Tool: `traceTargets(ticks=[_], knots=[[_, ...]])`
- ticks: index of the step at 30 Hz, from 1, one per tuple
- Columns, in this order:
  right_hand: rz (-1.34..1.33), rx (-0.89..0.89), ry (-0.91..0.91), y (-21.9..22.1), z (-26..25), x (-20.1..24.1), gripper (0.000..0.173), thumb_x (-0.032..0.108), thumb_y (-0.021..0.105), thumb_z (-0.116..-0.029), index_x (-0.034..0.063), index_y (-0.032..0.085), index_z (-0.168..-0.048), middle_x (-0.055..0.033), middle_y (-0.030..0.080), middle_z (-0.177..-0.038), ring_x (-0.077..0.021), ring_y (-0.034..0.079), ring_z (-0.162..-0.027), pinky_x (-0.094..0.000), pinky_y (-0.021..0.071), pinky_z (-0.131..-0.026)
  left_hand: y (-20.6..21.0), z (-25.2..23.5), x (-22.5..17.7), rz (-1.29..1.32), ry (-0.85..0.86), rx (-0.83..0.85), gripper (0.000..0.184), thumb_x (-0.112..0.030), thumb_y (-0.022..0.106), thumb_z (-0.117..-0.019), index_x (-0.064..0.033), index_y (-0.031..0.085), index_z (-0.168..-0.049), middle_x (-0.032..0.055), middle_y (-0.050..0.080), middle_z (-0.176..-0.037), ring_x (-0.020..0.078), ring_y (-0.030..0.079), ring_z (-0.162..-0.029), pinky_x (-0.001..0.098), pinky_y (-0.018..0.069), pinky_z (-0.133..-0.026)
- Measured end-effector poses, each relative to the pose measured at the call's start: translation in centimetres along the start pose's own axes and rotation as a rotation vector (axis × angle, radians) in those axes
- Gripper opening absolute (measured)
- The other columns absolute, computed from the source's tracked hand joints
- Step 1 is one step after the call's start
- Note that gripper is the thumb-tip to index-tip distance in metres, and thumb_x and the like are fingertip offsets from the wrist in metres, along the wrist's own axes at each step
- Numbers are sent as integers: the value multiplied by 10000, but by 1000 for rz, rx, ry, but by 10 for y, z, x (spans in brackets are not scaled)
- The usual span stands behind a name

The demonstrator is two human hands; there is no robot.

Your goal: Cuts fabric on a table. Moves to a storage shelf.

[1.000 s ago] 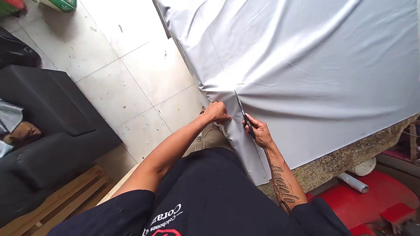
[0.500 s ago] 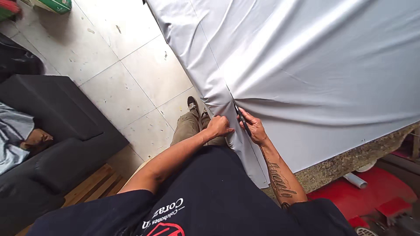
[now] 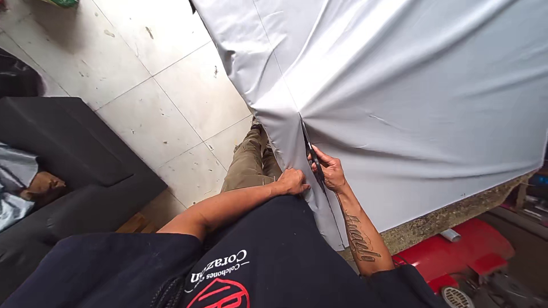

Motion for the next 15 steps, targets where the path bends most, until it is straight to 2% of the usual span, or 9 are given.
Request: traceTargets(ticks=[4, 5, 8, 10, 15], knots=[[10, 0, -24, 10, -25, 13, 532, 50, 626, -957, -126, 481, -1438, -141, 631, -1332, -92, 649, -1060, -249, 551, -930, -3, 1, 2, 23, 41, 68, 464, -449, 570, -1010, -13, 724, -973, 220, 717, -978, 418, 688, -997, 655, 521, -852], [27, 0, -32, 13, -34, 17, 537, 70, 633, -959, -122, 486, -1438, -146, 626, -1341, -93, 647, -1075, -248, 548, -939, -4, 1, 3, 26, 49, 82, 443, -428, 571, -1011, -14, 724, -984, 221, 718, -989, 419, 687, -1009, 656, 520, -860], [7, -6, -27, 16, -49, 22, 512, 37, 649, -945, -123, 516, -1413, -121, 684, -1230, -89, 665, -949, -249, 573, -836, -8, 1, 4, 47, 72, 111, 395, -377, 577, -1011, -8, 718, -993, 224, 716, -994, 421, 685, -1013, 661, 519, -860], [-10, -1, -19, 19, -53, 23, 498, 2, 638, -940, -126, 521, -1407, -114, 697, -1197, -90, 670, -907, -250, 583, -806, -8, 1, 6, 56, 80, 120, 387, -371, 573, -1014, -12, 716, -1003, 220, 717, -999, 415, 688, -1013, 655, 523, -861], [36, 38, -26, 31, -86, 41, 508, 118, 601, -994, -92, 498, -1445, -99, 665, -1243, -70, 640, -925, -247, 557, -833, -10, 1, 5, 73, 60, 174, 385, -358, 583, -1009, 8, 699, -1046, 242, 706, -1055, 436, 676, -1063, 663, 519, -887]])
Point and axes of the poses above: each hand's wrist, its own z-axis away from the middle knuckle, its own y-axis out of the palm, x = y × z, the point moved 1 cm from there along -z, towards the middle knuckle
